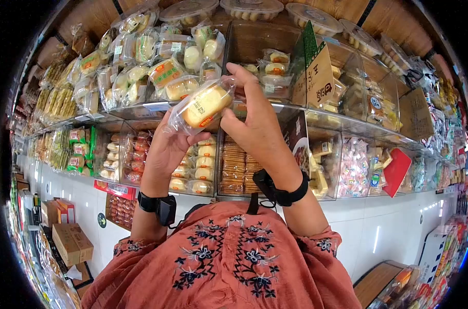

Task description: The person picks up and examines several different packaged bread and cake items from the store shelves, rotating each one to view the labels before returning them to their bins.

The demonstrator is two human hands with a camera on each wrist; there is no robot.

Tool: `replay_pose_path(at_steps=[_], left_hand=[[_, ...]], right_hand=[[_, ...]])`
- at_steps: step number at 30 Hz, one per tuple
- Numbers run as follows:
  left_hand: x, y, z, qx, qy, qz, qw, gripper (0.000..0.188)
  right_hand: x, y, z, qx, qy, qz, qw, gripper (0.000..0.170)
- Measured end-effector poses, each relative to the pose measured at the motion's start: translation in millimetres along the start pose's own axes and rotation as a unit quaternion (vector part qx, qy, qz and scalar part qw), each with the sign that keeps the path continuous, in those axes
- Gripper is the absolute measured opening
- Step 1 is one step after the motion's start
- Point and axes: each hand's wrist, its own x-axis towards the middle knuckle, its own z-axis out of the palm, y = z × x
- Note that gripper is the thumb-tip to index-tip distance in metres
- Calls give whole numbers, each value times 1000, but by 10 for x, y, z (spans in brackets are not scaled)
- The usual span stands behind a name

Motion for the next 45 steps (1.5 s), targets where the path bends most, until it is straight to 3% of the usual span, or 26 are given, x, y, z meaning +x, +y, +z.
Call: replay_pose_path(at_steps=[34,44,45], left_hand=[[-21,-149,153,7,10,-21,1000,37],[-19,-201,202,27,10,-25,999,37],[-21,-213,184,40,2,-26,999,44]], right_hand=[[-68,150,-184,48,-26,9,998,66],[-90,188,-252,56,-36,-9,998,66],[-93,186,-255,55,-34,-6,998,66]])
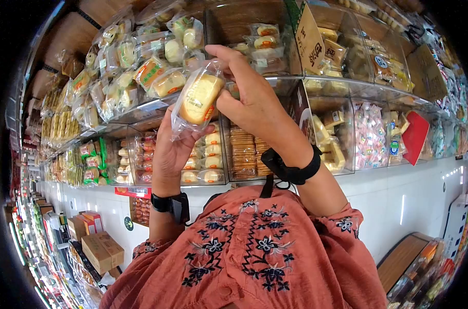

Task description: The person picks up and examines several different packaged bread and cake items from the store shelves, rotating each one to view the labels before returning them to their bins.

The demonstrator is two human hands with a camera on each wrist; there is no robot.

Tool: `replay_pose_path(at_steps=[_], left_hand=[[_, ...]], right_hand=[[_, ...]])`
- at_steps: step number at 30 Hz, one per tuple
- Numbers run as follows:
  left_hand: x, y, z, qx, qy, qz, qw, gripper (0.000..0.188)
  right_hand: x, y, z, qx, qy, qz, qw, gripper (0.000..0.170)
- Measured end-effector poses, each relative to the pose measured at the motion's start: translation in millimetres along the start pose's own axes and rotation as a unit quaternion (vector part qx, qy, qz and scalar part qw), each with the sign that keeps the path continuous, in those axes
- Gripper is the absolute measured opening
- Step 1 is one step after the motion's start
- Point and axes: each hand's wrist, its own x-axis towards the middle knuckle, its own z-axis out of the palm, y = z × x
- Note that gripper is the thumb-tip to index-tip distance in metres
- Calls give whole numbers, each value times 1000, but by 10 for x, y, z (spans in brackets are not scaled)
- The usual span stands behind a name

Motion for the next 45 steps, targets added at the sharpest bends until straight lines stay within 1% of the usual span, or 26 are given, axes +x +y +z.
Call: replay_pose_path(at_steps=[2,11,17,20,23,26,29,32,35,38,41,44,45], left_hand=[[-5,-27,-51,26,-13,2,1000,60],[1,-42,-3,37,10,-7,999,58],[12,-61,-42,45,10,-16,999,55],[24,-72,1,23,7,-7,1000,53],[43,-79,12,23,21,-10,999,51],[61,-89,1,15,6,-7,1000,50],[86,-59,78,12,29,-17,999,38],[120,-57,80,23,32,-19,999,38],[160,-62,88,43,26,-4,999,36],[199,-32,120,58,24,-4,998,33],[245,-34,149,55,44,-11,997,32],[294,-43,135,81,55,-23,995,36],[312,-32,130,87,44,-17,995,36]], right_hand=[[-2,-8,-1,-2,2,4,1000,66],[-39,57,-32,-3,13,0,1000,64],[-57,72,-49,5,19,4,1000,64],[-71,85,-62,-3,19,0,1000,64],[-81,66,-87,-12,18,9,1000,64],[-97,56,-110,-8,17,11,1000,64],[-115,117,-107,-23,50,-13,998,61],[-136,105,-138,-18,51,-9,998,60],[-156,107,-166,-10,55,3,998,60],[-185,129,-221,-31,51,-14,998,60],[-218,92,-249,-21,59,8,998,61],[-260,51,-287,-37,65,15,997,58],[-277,46,-300,-36,61,27,997,56]])
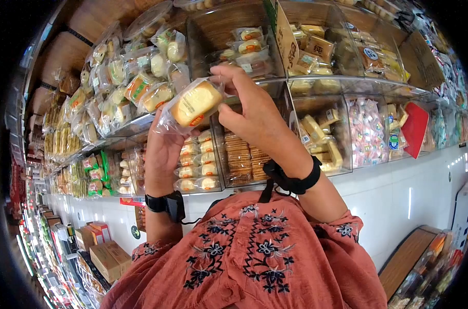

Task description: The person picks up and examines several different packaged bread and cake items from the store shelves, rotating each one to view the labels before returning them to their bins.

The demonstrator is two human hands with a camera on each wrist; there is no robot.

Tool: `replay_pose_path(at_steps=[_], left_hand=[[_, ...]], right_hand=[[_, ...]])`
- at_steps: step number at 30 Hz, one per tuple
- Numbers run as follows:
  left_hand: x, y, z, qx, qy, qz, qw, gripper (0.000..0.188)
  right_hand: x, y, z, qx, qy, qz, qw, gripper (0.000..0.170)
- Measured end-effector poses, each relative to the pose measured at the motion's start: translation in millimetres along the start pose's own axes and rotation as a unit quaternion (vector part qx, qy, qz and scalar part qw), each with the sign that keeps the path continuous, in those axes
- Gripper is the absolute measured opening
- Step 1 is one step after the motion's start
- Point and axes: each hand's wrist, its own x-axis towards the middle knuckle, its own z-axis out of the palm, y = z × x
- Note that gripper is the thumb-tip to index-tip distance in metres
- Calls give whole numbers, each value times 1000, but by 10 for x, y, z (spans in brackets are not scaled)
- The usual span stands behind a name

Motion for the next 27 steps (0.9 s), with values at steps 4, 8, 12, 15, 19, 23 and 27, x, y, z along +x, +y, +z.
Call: replay_pose_path(at_steps=[4,8,12,15,19,23,27], left_hand=[[114,41,-109,18,1,12,1000,38],[172,93,40,49,46,55,996,39],[215,133,134,75,28,77,994,41],[278,124,118,102,23,71,992,40],[274,121,161,104,25,48,993,40],[289,96,142,104,26,47,993,44],[290,80,132,109,21,40,993,44]], right_hand=[[-84,-17,-12,-10,0,13,1000,48],[-162,-107,12,-78,2,-27,997,43],[-223,-114,64,-74,-9,-27,997,37],[-253,-149,76,-83,-19,-33,996,36],[-289,-162,93,-103,-21,-34,994,37],[-308,-170,97,-103,-23,-25,994,38],[-326,-152,96,-119,-27,-26,992,38]])
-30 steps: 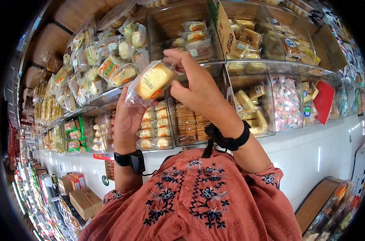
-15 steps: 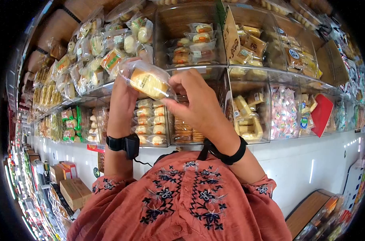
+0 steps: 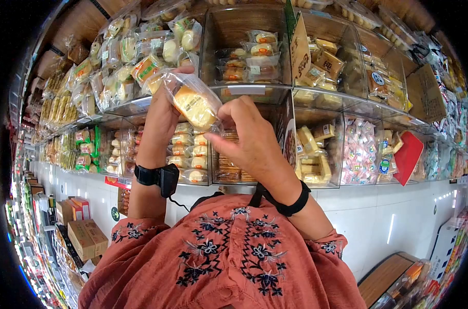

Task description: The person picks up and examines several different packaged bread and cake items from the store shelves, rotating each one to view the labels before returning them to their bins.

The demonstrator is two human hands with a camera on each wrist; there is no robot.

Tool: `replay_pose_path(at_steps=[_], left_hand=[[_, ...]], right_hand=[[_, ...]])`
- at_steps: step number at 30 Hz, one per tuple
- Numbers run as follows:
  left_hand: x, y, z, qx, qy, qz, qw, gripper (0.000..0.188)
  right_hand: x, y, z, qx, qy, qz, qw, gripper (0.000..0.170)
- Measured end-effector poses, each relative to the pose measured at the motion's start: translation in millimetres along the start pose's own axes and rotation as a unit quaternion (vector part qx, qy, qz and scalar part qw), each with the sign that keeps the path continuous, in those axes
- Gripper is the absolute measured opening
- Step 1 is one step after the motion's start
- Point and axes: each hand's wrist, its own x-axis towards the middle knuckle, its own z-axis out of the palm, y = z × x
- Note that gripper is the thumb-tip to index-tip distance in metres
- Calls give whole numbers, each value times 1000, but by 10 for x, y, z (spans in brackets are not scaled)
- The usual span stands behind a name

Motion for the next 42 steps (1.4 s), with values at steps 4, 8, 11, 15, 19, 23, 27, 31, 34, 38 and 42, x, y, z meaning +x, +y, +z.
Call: replay_pose_path(at_steps=[4,8,11,15,19,23,27,31,34,38,42], left_hand=[[-3,-10,13,-2,-5,-1,1000,45],[8,-28,9,-5,-12,-2,1000,46],[-1,-16,60,32,7,6,999,48],[24,22,167,65,25,4,998,57],[30,77,262,23,-28,-1,999,69],[108,170,306,126,-70,6,990,71],[377,244,298,180,-67,-7,981,58],[539,223,388,178,-30,-2,984,56],[608,107,396,190,-37,-9,981,56],[627,88,464,182,-26,-18,983,56],[664,107,457,145,-47,-43,987,56]], right_hand=[[-17,-19,-17,5,-4,7,1000,38],[-26,-9,-28,4,-1,4,1000,38],[-39,28,-25,7,10,8,1000,37],[-34,110,-15,20,49,26,998,35],[8,173,-8,31,113,15,993,32],[51,333,-130,96,111,22,989,28],[122,464,-341,276,85,180,940,17],[153,508,-445,383,119,206,892,17],[147,534,-471,406,127,226,876,19],[121,573,-505,429,128,246,859,19],[105,625,-513,460,136,262,837,17]])
